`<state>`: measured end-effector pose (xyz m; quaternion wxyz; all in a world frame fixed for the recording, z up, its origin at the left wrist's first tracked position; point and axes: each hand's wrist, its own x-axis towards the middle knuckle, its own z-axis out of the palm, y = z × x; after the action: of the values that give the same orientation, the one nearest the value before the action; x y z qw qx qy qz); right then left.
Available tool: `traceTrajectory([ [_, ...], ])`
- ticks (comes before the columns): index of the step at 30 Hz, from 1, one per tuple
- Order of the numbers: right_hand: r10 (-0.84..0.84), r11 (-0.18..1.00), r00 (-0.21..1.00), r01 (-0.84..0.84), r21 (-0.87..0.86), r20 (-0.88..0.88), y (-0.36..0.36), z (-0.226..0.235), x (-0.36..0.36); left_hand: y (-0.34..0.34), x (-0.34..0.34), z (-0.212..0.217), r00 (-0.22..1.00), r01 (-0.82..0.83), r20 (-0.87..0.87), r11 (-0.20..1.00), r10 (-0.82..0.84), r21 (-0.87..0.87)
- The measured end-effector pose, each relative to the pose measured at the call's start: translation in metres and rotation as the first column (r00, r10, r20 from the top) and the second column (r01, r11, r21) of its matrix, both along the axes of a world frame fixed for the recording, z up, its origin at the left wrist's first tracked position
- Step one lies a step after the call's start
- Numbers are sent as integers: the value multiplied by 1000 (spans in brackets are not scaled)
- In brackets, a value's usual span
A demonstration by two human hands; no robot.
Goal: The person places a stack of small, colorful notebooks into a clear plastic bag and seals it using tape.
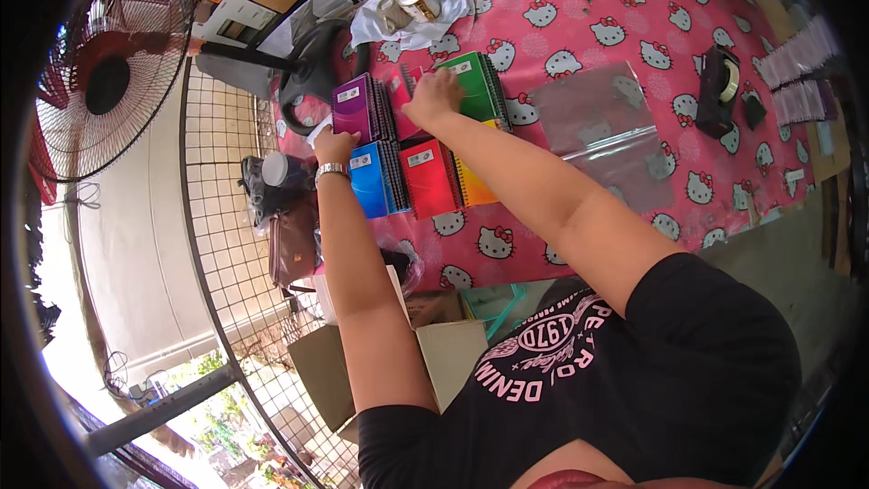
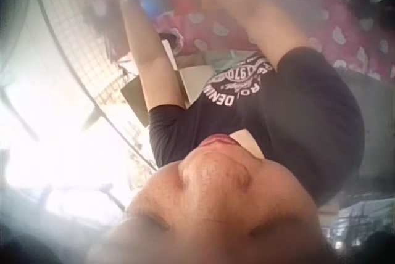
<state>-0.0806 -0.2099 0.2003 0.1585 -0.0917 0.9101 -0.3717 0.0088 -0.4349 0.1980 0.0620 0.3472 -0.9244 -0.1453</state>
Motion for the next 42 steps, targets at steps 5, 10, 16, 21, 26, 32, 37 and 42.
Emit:
traceTrajectory([
  [5, -117, 848, 993, 111, -518, 22, 49, -2, -11, -12, 6, 14, 996, -81, -15, 969, 87, 235],
  [10, -151, 988, 988, 151, 2, 9, 99, -27, -22, 24, 5, 45, 854, 254, -480, 646, 199, 720],
  [16, -181, 980, 961, 158, 122, 211, 97, -18, -43, 144, 72, 59, 710, 466, -428, 83, 559, 881],
  [21, 92, 946, 989, -51, -321, 112, 87, 16, -51, 187, 133, 20, 651, 468, -422, 104, 631, 878],
  [26, 555, 674, 826, -377, -635, 99, 119, 93, 18, 239, 158, 29, 580, 576, -256, -168, 773, 800],
  [32, 482, 871, 848, -437, 225, -221, 132, 24, 38, 251, 188, -10, 622, 321, -303, 118, 722, 940],
  [37, 492, 864, 769, -487, 123, -408, 146, -19, 7, 258, 228, -39, 694, 305, -278, 78, 665, 949],
  [42, 946, 232, 100, -873, 430, -309, 128, 141, 68, 264, 241, -44, 698, 314, -190, -56, 690, 948],
])
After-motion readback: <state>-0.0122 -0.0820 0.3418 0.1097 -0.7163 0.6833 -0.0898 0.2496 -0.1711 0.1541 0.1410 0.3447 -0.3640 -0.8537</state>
